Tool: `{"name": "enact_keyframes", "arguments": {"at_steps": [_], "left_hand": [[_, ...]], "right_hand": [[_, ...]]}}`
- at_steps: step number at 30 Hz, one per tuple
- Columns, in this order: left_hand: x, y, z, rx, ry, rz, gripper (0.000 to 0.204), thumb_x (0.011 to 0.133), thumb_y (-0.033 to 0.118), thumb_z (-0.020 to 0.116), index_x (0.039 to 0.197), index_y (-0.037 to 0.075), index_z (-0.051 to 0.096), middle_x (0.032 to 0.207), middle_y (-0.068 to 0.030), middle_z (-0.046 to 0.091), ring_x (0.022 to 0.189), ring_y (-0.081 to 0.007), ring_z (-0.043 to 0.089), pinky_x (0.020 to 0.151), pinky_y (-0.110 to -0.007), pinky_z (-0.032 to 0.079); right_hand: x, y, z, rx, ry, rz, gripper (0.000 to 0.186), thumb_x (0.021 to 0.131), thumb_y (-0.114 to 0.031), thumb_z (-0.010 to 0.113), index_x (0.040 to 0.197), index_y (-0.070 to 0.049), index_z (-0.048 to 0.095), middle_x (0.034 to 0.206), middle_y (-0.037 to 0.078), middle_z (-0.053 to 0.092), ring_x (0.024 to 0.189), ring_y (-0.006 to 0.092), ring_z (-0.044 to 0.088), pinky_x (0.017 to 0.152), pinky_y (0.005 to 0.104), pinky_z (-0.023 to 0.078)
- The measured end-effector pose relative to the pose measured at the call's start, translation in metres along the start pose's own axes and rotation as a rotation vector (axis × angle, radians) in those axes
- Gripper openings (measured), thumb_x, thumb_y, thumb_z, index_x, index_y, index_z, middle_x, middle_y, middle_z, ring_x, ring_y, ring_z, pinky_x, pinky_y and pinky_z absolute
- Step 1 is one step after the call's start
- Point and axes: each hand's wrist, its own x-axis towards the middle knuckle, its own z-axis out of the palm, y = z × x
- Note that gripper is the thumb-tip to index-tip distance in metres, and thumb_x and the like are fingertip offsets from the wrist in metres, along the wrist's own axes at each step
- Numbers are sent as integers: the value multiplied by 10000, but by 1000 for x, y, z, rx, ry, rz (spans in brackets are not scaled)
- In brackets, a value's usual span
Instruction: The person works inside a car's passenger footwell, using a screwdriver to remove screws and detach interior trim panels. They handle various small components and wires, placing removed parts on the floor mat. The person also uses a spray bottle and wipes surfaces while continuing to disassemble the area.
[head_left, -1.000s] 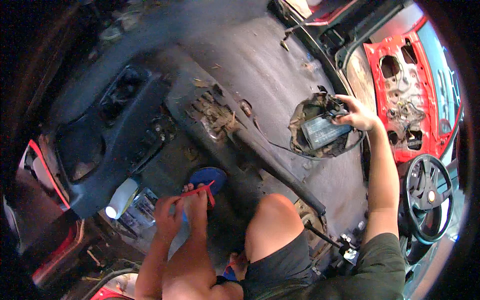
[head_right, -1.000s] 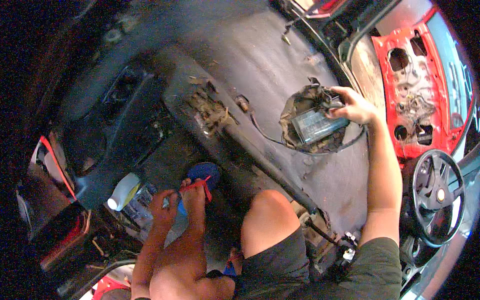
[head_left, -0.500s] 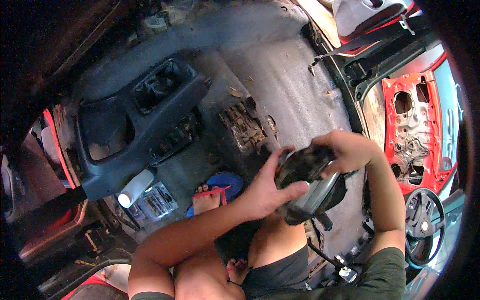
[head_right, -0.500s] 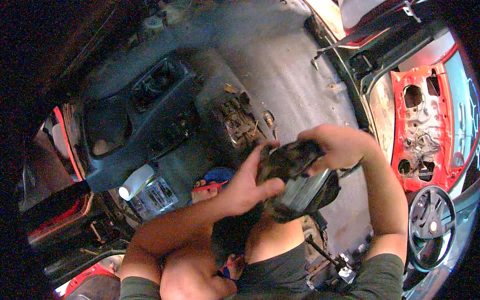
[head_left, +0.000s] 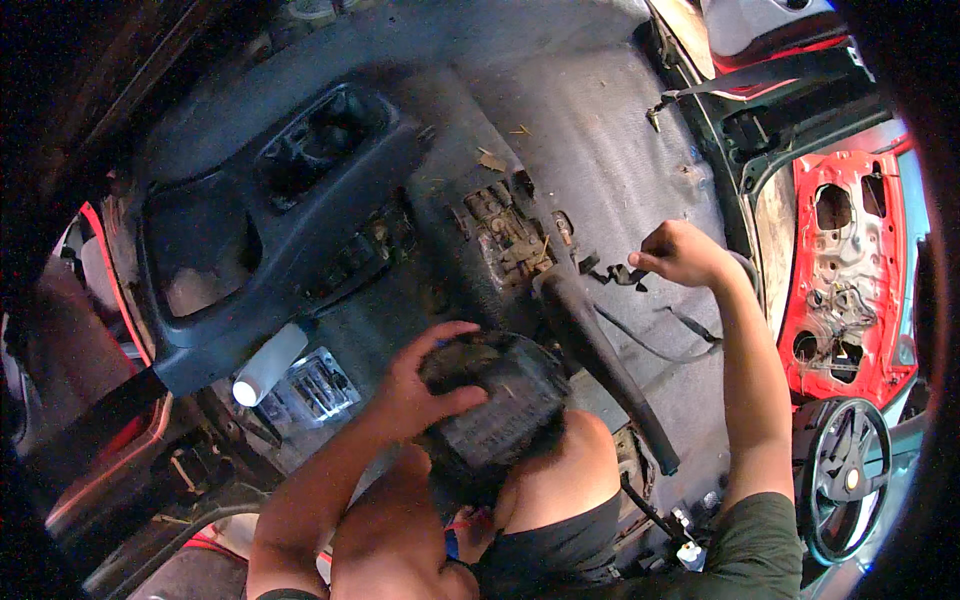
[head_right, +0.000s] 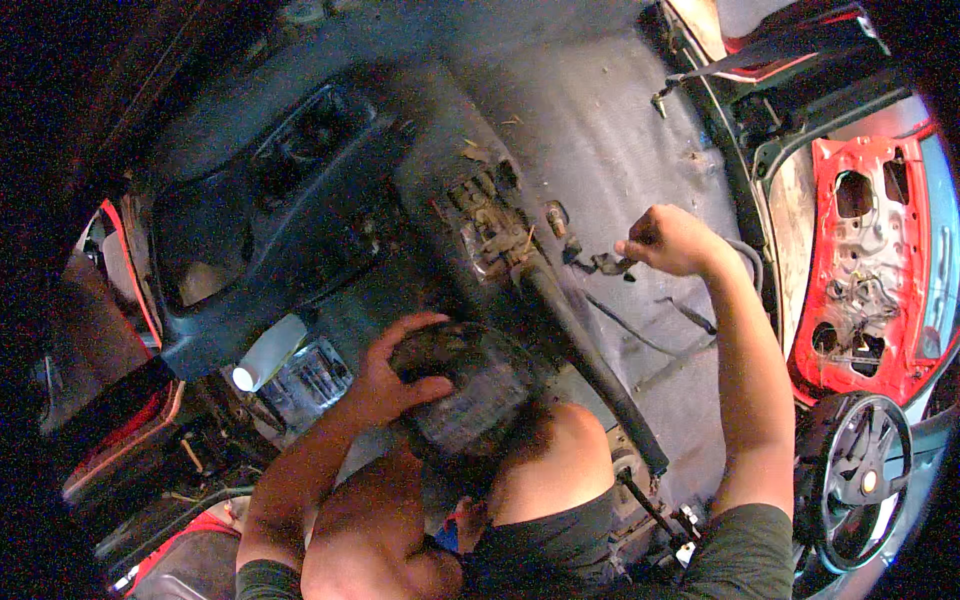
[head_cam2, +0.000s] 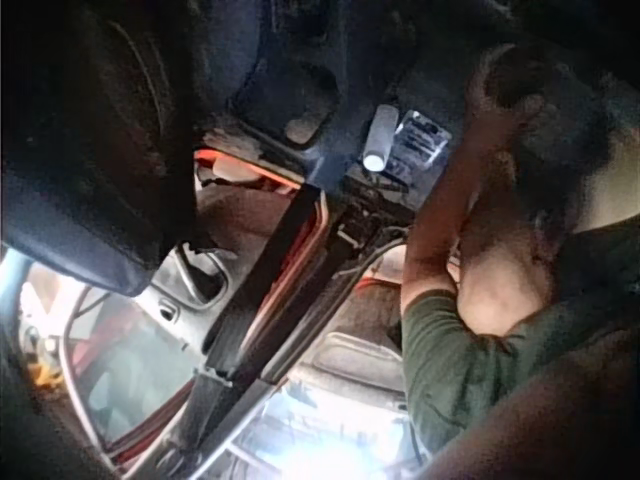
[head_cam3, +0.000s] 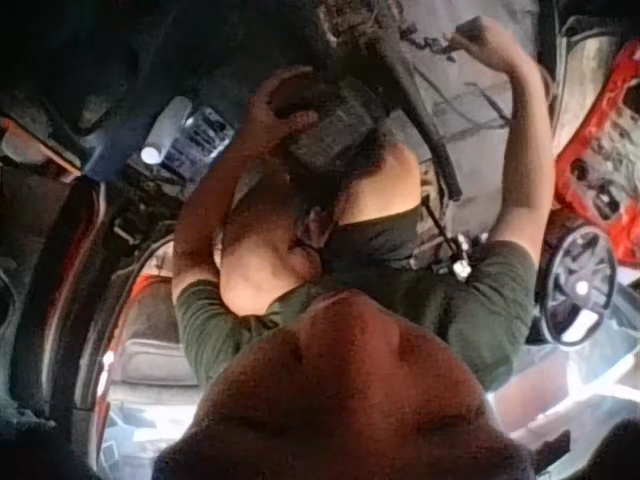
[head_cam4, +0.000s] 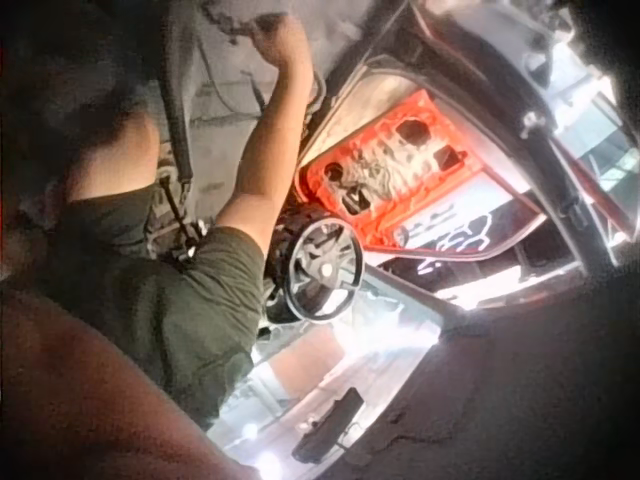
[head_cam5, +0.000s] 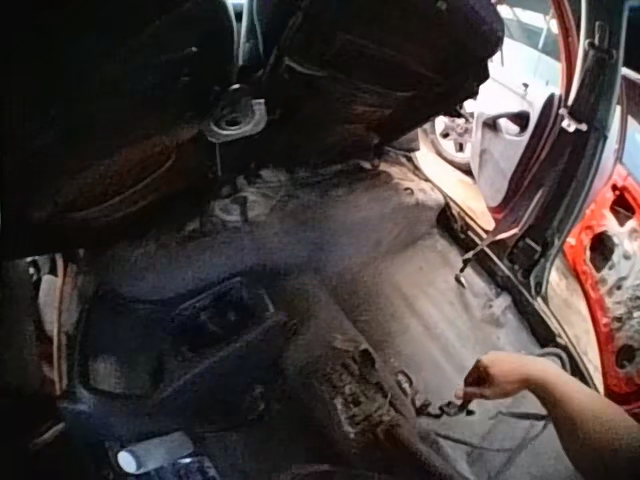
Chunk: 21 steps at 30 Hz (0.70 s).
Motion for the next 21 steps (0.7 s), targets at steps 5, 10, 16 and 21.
{"name": "enact_keyframes", "arguments": {"at_steps": [5,10,16,21], "left_hand": [[-17,-59,-43,8,342,-84,758,779,212,923,1409,21,547,1307,-128,679,1198,-238,644,1051,-380,501],[-10,-159,-60,-210,709,-115,705,827,300,892,1355,-28,558,1279,-155,686,1162,-258,661,1045,-381,506],[20,-141,-40,-375,775,24,620,847,319,872,1289,-18,598,1220,-147,710,1122,-244,676,998,-388,528],[21,-159,-60,-102,807,10,649,840,352,870,1312,-5,604,1217,-150,723,1125,-270,687,1000,-410,534]], "right_hand": [[84,106,90,-240,-202,138,311,949,-346,696,1011,-46,751,924,174,763,814,372,715,746,462,550],[150,48,154,297,391,147,355,985,-316,690,1034,35,664,921,199,736,906,336,722,826,426,552],[150,76,162,-26,414,-6,261,960,-212,667,1077,21,653,987,244,726,963,436,694,859,480,541],[113,15,107,322,595,140,440,1068,-413,539,1092,13,649,843,173,689,767,248,672,711,388,528]]}}
